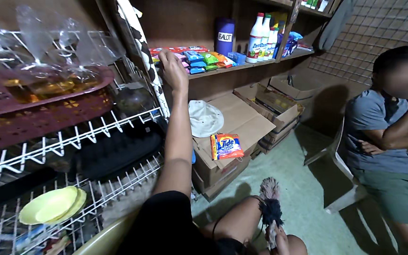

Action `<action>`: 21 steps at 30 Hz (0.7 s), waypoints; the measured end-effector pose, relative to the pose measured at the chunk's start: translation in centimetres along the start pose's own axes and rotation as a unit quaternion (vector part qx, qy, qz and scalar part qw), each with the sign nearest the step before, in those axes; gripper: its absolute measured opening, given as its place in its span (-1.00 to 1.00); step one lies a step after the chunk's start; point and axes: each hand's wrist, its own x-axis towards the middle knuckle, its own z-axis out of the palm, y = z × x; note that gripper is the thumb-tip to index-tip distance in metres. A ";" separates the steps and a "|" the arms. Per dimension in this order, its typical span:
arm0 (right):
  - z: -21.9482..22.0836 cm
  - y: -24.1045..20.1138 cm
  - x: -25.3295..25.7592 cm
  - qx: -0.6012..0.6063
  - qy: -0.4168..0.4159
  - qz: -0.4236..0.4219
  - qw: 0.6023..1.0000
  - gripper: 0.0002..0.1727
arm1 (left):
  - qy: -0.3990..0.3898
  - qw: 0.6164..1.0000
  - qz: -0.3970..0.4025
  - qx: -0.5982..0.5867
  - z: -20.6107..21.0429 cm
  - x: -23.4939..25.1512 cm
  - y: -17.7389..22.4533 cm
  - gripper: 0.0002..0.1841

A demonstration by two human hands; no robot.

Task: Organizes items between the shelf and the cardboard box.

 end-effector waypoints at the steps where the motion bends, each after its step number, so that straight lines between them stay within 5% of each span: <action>1: 0.0 0.0 0.0 -0.009 0.001 -0.007 1.000 -0.75 | -0.014 1.000 -0.003 -0.010 -0.2 0.0 0.2 -0.70; 13: -0.3 0.2 0.4 -0.026 -0.010 -0.008 1.000 -0.75 | -0.058 0.997 -0.016 -0.039 -0.2 0.3 0.3 -0.63; 21: -0.4 0.7 0.8 -0.018 -0.002 -0.012 1.000 -0.76 | -0.022 0.996 0.052 -0.073 0.3 0.4 -0.6 -0.71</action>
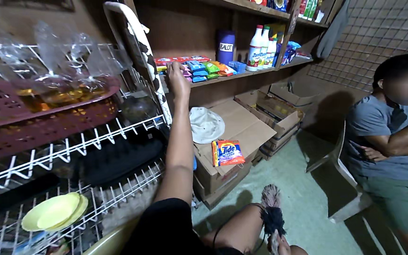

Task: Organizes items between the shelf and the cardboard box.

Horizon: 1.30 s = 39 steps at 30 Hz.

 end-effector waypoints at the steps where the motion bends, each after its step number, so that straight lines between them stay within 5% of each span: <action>1: 0.0 0.0 0.0 0.002 -0.002 0.001 1.000 -0.77 | 0.003 1.000 0.006 -0.003 0.0 0.0 -0.1 -0.71; 11: 0.4 -0.7 -1.0 -0.012 -0.002 -0.004 1.000 -0.75 | -0.018 0.999 0.025 -0.031 0.1 -0.1 -0.5 -0.70; 17: 0.5 -0.9 -1.2 -0.001 -0.001 0.005 1.000 -0.76 | -0.011 0.999 0.005 0.053 -0.6 -0.8 0.1 -0.55; 22: 0.0 -0.4 -0.3 0.007 -0.008 0.001 1.000 -0.75 | 0.022 0.997 0.076 0.013 -1.0 -5.5 1.4 -0.49; 25: 0.4 -0.4 -0.3 0.011 -0.006 0.011 1.000 -0.76 | -0.118 0.989 0.082 -0.026 0.6 -15.2 2.3 -0.53; 30: 0.3 0.0 -0.3 0.007 -0.002 0.005 1.000 -0.75 | -0.498 0.863 -0.037 0.075 6.1 -33.0 -1.5 0.08; 39: 0.5 -0.4 -0.6 0.025 0.000 0.007 1.000 -0.75 | -0.480 0.856 -0.071 0.179 8.8 -33.3 -0.3 -0.06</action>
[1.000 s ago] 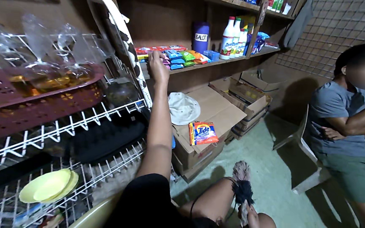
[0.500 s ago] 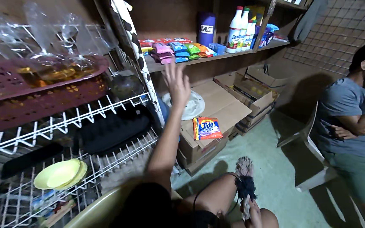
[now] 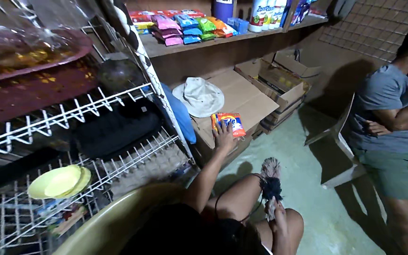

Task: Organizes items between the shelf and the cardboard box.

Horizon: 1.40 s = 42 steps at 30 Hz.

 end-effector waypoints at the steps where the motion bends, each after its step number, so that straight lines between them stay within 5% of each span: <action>1: 0.2 0.1 0.1 0.001 -0.004 -0.002 1.000 -0.75 | -0.005 1.000 0.001 0.005 0.1 0.1 -0.2 -0.08; 16: 0.2 -0.2 -0.2 0.015 -0.007 -0.004 1.000 -0.77 | -0.064 0.996 0.039 0.051 -2.6 -0.9 0.5 -0.40; 22: 0.0 -0.2 -0.2 0.011 -0.010 -0.006 1.000 -0.77 | -0.025 0.995 0.071 0.059 -1.4 -0.9 -0.4 -0.44; 26: 0.0 -0.2 -0.4 0.017 -0.016 -0.009 1.000 -0.77 | 0.092 0.989 0.062 -0.098 -2.8 -0.7 -2.6 -0.55; 30: -0.4 -0.1 -0.2 0.021 -0.013 -0.013 1.000 -0.76 | 0.293 0.872 0.131 -0.370 -3.5 0.0 -5.0 -0.65; 33: -0.4 0.0 -0.2 -0.015 -0.028 -0.020 0.999 -0.75 | 0.360 0.787 0.096 -0.492 -2.9 0.3 -5.9 -0.73; 42: -0.2 -0.3 -0.1 0.001 -0.013 -0.001 1.000 -0.77 | 0.250 0.719 -0.150 -0.631 -1.4 -0.2 -6.7 -0.62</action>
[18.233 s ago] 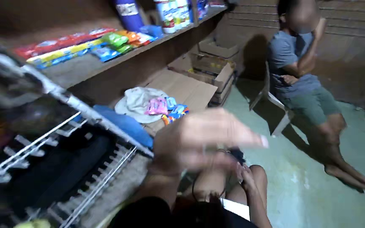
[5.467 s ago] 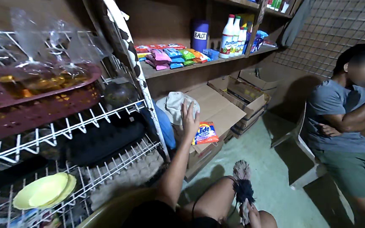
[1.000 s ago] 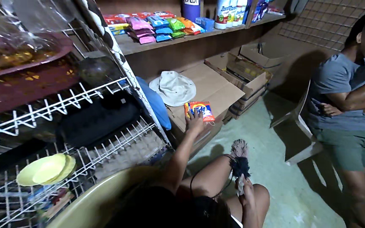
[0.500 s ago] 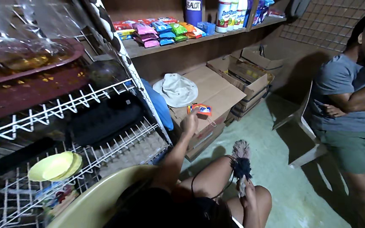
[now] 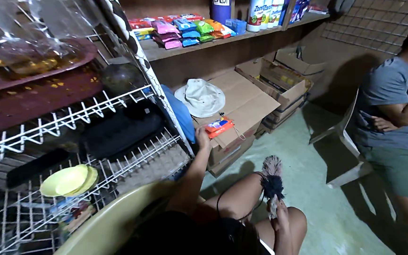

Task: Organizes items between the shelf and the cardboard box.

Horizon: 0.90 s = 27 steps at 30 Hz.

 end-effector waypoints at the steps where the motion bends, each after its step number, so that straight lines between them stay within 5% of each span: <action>1: 0.0 0.0 -0.1 0.000 0.003 0.002 1.000 -0.78 | -0.005 1.000 -0.015 0.013 0.0 0.2 0.4 -0.58; 7: 0.1 0.3 0.3 0.000 -0.002 0.007 1.000 -0.78 | -0.065 0.988 -0.143 0.003 0.5 -0.1 1.7 -0.22; 11: 0.2 0.3 0.3 0.011 -0.009 0.001 1.000 -0.74 | -0.083 0.960 -0.240 -0.119 1.7 -2.1 3.7 -0.56; 17: 0.2 0.0 -0.2 -0.001 -0.002 0.002 1.000 -0.73 | -0.033 0.889 -0.346 -0.297 3.7 -4.4 4.4 -0.56; 23: -0.2 0.1 -0.3 -0.003 0.009 0.000 1.000 -0.76 | -0.119 0.935 -0.143 -0.303 4.8 -4.4 12.1 -0.63; 27: -0.1 0.2 0.1 0.001 -0.005 0.003 1.000 -0.75 | -0.117 0.914 0.002 -0.389 5.2 -2.2 20.7 -0.71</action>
